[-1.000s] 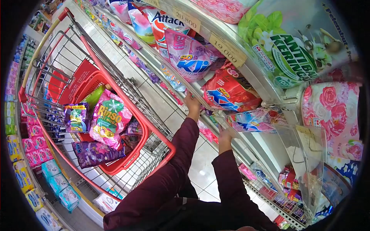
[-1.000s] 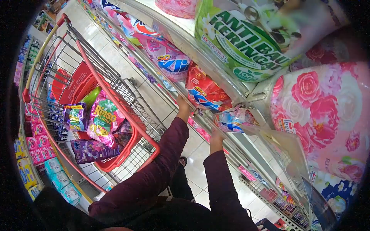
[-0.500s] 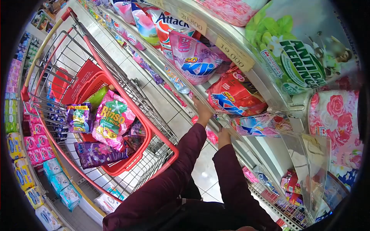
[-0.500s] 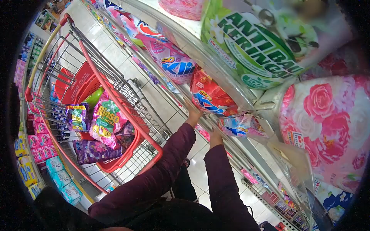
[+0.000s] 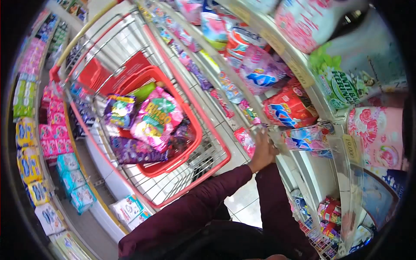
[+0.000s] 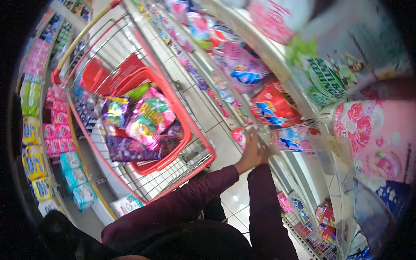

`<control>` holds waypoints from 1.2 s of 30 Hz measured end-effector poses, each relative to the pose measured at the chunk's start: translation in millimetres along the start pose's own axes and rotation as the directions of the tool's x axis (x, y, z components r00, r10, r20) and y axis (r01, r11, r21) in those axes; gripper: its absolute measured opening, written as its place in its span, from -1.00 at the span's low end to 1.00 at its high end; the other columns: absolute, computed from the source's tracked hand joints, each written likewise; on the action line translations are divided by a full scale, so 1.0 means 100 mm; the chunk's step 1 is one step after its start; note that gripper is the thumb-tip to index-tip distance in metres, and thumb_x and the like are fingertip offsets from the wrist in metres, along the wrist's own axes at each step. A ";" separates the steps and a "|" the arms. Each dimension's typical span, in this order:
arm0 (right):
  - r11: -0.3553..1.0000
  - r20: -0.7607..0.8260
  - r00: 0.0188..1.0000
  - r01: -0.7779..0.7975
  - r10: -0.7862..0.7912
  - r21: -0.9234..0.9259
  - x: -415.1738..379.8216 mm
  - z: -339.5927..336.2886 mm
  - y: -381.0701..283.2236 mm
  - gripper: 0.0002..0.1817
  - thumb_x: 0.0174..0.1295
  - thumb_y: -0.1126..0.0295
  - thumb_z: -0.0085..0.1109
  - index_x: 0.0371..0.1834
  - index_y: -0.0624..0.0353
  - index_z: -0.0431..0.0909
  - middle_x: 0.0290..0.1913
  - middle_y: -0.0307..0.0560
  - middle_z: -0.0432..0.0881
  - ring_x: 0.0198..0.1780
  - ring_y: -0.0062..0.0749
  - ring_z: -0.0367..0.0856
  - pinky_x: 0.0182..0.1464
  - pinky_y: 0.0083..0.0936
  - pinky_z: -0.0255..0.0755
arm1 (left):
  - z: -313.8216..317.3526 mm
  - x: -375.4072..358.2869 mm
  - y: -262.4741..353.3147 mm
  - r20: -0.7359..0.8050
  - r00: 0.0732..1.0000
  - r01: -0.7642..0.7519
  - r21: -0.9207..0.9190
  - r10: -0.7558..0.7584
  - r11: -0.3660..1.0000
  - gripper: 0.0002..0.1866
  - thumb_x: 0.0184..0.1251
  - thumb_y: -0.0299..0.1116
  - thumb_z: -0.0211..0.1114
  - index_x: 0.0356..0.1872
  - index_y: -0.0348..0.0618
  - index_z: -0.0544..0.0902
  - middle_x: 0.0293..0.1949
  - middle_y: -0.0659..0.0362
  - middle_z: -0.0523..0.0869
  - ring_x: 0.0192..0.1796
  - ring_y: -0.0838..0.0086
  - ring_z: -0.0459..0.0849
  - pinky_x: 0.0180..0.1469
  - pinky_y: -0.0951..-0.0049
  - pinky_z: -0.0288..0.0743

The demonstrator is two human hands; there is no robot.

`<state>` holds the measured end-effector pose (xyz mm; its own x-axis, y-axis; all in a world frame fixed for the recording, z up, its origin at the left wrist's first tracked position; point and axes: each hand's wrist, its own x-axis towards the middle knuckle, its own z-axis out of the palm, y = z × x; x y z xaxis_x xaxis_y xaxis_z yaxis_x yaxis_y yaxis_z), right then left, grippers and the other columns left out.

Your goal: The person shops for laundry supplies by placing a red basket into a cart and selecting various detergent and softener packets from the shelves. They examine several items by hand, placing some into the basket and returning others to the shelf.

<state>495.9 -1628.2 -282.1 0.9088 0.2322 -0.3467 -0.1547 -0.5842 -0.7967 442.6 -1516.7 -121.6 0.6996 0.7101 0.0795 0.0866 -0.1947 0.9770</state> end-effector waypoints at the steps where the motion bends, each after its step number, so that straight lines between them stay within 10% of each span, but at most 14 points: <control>1: 0.989 -0.062 0.998 0.003 0.006 0.147 0.10 -0.09 0.05 -0.37 -0.06 0.44 0.18 0.12 0.30 0.15 0.01 0.07 0.33 -0.08 -0.20 0.42 -0.08 -0.37 0.35 | -0.13 -0.09 0.07 0.101 0.995 0.009 0.105 -0.020 0.994 -0.31 0.00 -0.47 0.12 0.19 -0.42 0.06 0.15 -0.37 0.04 0.22 -0.22 0.02 0.24 0.09 0.02; 4: 0.827 -0.226 0.970 0.054 0.089 0.559 -0.16 -0.15 0.32 -0.26 -0.14 0.50 0.30 0.14 0.31 0.09 0.01 -0.01 0.30 -0.14 -0.26 0.44 -0.16 -0.37 0.41 | -0.60 -0.16 0.28 0.301 0.952 -0.016 0.201 -0.046 0.979 -0.37 0.05 -0.48 0.11 0.18 -0.38 0.11 0.14 -0.38 0.07 0.21 -0.18 0.08 0.22 0.15 0.08; 6: 0.984 -0.257 0.954 0.173 -0.156 0.044 -0.57 -0.31 0.39 -0.34 -0.18 0.46 0.32 0.03 0.34 0.22 -0.14 -0.05 0.39 -0.15 -0.43 0.42 -0.27 -0.58 0.39 | -1.06 -0.18 0.47 0.510 0.859 -0.138 0.151 0.043 0.979 -0.42 0.08 -0.45 0.15 0.15 -0.35 0.18 0.10 -0.32 0.21 0.17 -0.09 0.21 0.19 0.20 0.15; 8: 0.982 0.102 0.978 -0.185 0.180 0.039 -1.25 -0.58 0.01 -0.42 -0.19 0.41 0.36 -0.05 0.30 0.32 -0.13 -0.08 0.44 -0.19 -0.50 0.40 -0.32 -0.59 0.38 | -1.75 -0.16 0.88 0.538 0.824 -0.225 0.022 0.178 0.974 -0.49 0.12 -0.42 0.13 0.12 -0.30 0.23 0.08 -0.21 0.29 0.17 0.01 0.26 0.18 0.23 0.18; 10: 0.955 0.330 0.943 0.062 0.038 -0.290 -1.46 -0.87 0.83 -0.39 -0.26 0.31 0.43 -0.09 0.25 0.38 -0.17 0.01 0.51 -0.09 -0.32 0.47 -0.18 -0.45 0.43 | -2.57 -0.10 1.13 0.478 0.837 -0.282 -0.035 0.264 0.959 -0.49 0.09 -0.41 0.14 0.10 -0.31 0.27 0.06 -0.15 0.34 0.13 0.05 0.31 0.15 0.22 0.21; 12: 0.860 0.490 0.865 0.163 0.111 -0.483 -1.99 -1.19 0.46 -0.38 -0.31 0.25 0.45 -0.11 0.18 0.41 -0.18 0.07 0.52 -0.12 -0.21 0.51 -0.13 -0.37 0.43 | -3.38 -0.01 1.13 0.315 0.948 -0.084 0.367 -0.039 0.927 -0.54 0.05 -0.36 0.21 0.01 -0.31 0.37 -0.02 -0.16 0.42 0.06 0.08 0.40 0.08 0.25 0.28; 14: 0.820 0.460 0.876 0.154 0.145 -0.552 -2.24 -1.47 0.89 -0.38 -0.29 0.21 0.45 -0.14 0.25 0.41 -0.27 -0.02 0.55 -0.19 -0.25 0.54 -0.19 -0.39 0.45 | -4.15 0.21 0.82 0.062 0.967 -0.232 0.611 0.246 0.757 -0.58 0.00 -0.34 0.26 -0.09 -0.29 0.46 -0.18 -0.12 0.54 -0.07 0.01 0.47 -0.01 0.22 0.35; 16: 0.702 0.335 0.924 0.114 0.186 -0.703 -2.44 -1.64 1.15 -0.45 -0.29 0.22 0.44 -0.20 0.20 0.45 -0.29 -0.02 0.55 -0.28 -0.28 0.54 -0.25 -0.35 0.45 | -4.72 0.45 0.65 -0.090 0.996 0.063 0.820 0.019 0.568 -0.73 -0.01 -0.35 0.23 -0.27 -0.24 0.51 -0.26 -0.03 0.57 -0.14 0.06 0.51 -0.14 0.16 0.40; 20: 0.647 0.094 0.963 -0.096 0.253 -0.756 -2.82 -1.53 0.88 -0.54 -0.25 0.17 0.39 -0.26 0.14 0.51 -0.32 -0.06 0.56 -0.28 -0.23 0.52 -0.19 -0.32 0.41 | -5.28 0.84 0.17 -0.006 0.999 0.002 0.996 0.041 0.085 -0.82 0.09 -0.38 0.09 -0.26 -0.13 0.54 -0.22 0.17 0.59 -0.09 0.30 0.51 -0.25 0.18 0.42; 21: 0.459 0.418 0.894 0.443 -0.162 -0.770 -2.66 -1.62 1.70 -0.55 -0.19 0.13 0.33 -0.24 0.13 0.50 -0.36 -0.08 0.57 -0.28 -0.19 0.53 -0.19 -0.34 0.40 | -5.39 0.90 -0.04 0.022 0.999 -0.023 0.999 0.029 0.024 -0.81 0.10 -0.35 0.09 -0.26 -0.08 0.56 -0.21 0.21 0.58 -0.06 0.35 0.49 -0.21 0.20 0.38; 22: 0.651 0.182 0.982 0.111 0.043 -0.751 -2.88 -1.37 0.92 -0.56 -0.14 0.12 0.28 -0.22 0.14 0.49 -0.35 -0.08 0.58 -0.28 -0.17 0.53 -0.18 -0.31 0.39 | -5.45 0.92 -0.16 0.050 0.999 -0.049 0.998 0.015 -0.037 -0.80 0.11 -0.31 0.08 -0.26 -0.03 0.58 -0.20 0.25 0.58 -0.04 0.41 0.46 -0.18 0.22 0.35; 28: 0.991 0.240 0.970 0.075 -0.046 -0.111 -3.30 -0.34 -0.67 -0.62 0.01 0.40 0.23 -0.09 0.17 0.40 -0.13 -0.05 0.53 -0.11 -0.38 0.53 -0.18 -0.52 0.44 | -5.48 0.87 0.02 0.084 0.980 -0.092 0.995 -0.179 -0.036 -0.82 0.05 -0.23 0.18 -0.37 -0.01 0.65 -0.23 0.27 0.64 -0.09 0.37 0.52 -0.19 0.19 0.36; 32: 0.969 0.246 0.937 0.236 -0.248 0.077 -3.68 -0.03 -2.11 -0.65 0.06 0.45 0.16 -0.05 0.17 0.38 -0.06 -0.12 0.51 -0.07 -0.42 0.50 -0.13 -0.53 0.42 | -5.48 0.60 0.62 0.541 0.837 -0.429 0.742 -0.083 0.516 -0.76 -0.21 -0.35 0.36 -0.43 -0.20 0.63 -0.49 0.00 0.60 -0.40 0.15 0.58 -0.32 0.31 0.43; 36: 0.894 0.200 0.881 0.382 -0.429 0.233 -3.94 0.11 -3.23 -0.58 0.03 0.41 0.20 0.00 0.15 0.38 -0.05 -0.16 0.51 -0.01 -0.45 0.47 -0.12 -0.53 0.42 | -5.22 0.18 1.44 0.640 0.749 -0.549 0.452 0.174 0.703 -0.85 -0.13 -0.47 0.28 -0.44 -0.23 0.60 -0.49 0.00 0.59 -0.41 0.13 0.57 -0.35 0.30 0.40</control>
<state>184.0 -1522.3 106.8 0.7895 0.6105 -0.0629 0.1185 -0.2523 -0.9604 97.0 -1178.9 124.1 0.9926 0.0648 0.1030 -0.0031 -0.8327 0.5537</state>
